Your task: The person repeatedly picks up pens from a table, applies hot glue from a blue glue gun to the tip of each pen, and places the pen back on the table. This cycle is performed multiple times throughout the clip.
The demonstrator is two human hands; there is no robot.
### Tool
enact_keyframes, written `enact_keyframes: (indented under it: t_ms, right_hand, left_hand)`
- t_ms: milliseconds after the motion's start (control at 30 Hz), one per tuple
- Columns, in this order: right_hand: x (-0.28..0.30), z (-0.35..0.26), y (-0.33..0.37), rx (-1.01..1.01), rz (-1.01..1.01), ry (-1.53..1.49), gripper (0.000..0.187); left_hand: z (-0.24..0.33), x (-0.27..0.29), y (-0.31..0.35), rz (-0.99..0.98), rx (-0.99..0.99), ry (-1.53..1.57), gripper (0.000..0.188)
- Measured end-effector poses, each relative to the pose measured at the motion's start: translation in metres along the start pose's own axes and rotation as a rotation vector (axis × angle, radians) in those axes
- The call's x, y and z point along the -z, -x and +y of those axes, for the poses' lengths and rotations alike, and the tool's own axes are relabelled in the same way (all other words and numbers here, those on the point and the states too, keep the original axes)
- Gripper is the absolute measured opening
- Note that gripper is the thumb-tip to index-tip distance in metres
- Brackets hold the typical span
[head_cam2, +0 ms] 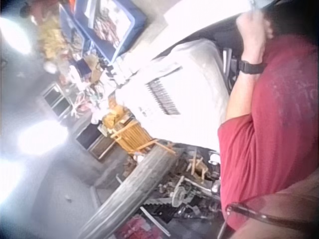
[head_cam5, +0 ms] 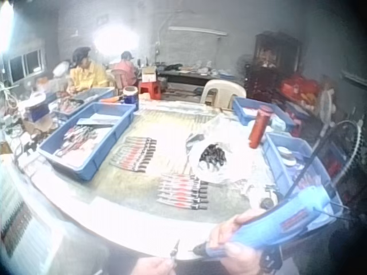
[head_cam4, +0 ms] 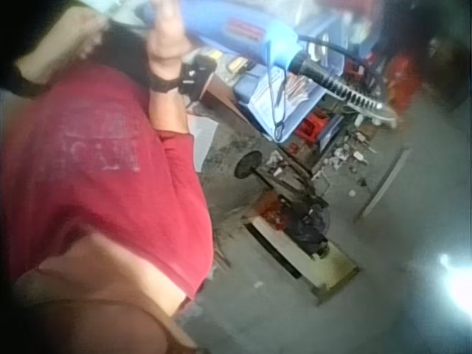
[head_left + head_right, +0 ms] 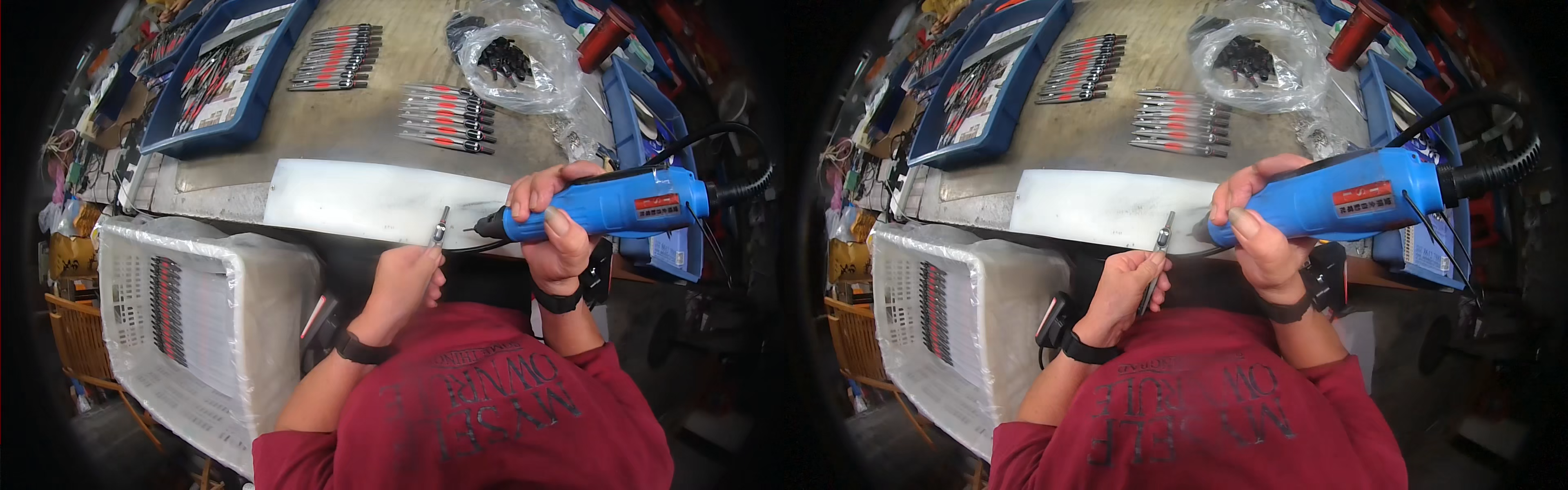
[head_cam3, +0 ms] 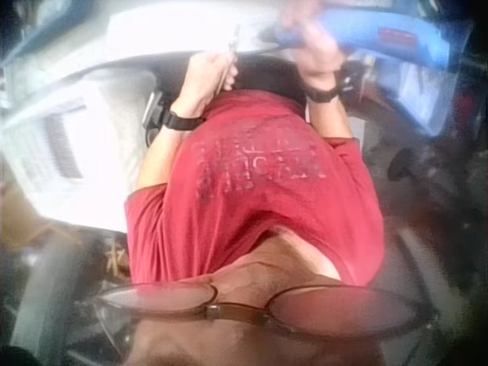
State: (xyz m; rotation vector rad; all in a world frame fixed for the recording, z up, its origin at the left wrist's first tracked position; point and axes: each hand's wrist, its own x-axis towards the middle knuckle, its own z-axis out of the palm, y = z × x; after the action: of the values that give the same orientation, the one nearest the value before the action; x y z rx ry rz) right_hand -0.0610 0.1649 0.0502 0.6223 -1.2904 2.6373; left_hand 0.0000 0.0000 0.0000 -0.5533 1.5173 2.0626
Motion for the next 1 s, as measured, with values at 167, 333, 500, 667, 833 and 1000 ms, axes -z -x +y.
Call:
enact_keyframes:
  t_ms: [167,333,500,667,833,1000]
  right_hand:
    - [-0.011,0.004,-0.002,-0.022,0.001,0.038,0.050]
    - [-0.016,0.010,-0.003,-0.057,-0.009,0.047,0.052]
    - [-0.019,0.013,-0.004,-0.056,-0.026,0.082,0.053]
    - [-0.020,0.016,-0.006,-0.073,-0.030,0.067,0.053]
    - [-0.023,0.017,-0.005,-0.078,-0.034,0.088,0.054]
    - [-0.023,0.018,-0.006,-0.075,-0.039,0.103,0.055]
  left_hand:
    - [0.003,0.000,0.000,-0.007,-0.004,-0.025,0.021]
    - [0.003,-0.002,0.000,-0.008,-0.004,-0.001,0.020]
    - [0.002,-0.001,-0.001,-0.011,-0.008,0.006,0.021]
    - [0.003,-0.002,0.000,-0.012,-0.006,-0.008,0.021]
    - [0.004,-0.002,0.001,-0.017,-0.008,-0.009,0.020]
    - [0.005,-0.002,0.001,-0.011,-0.003,-0.032,0.020]
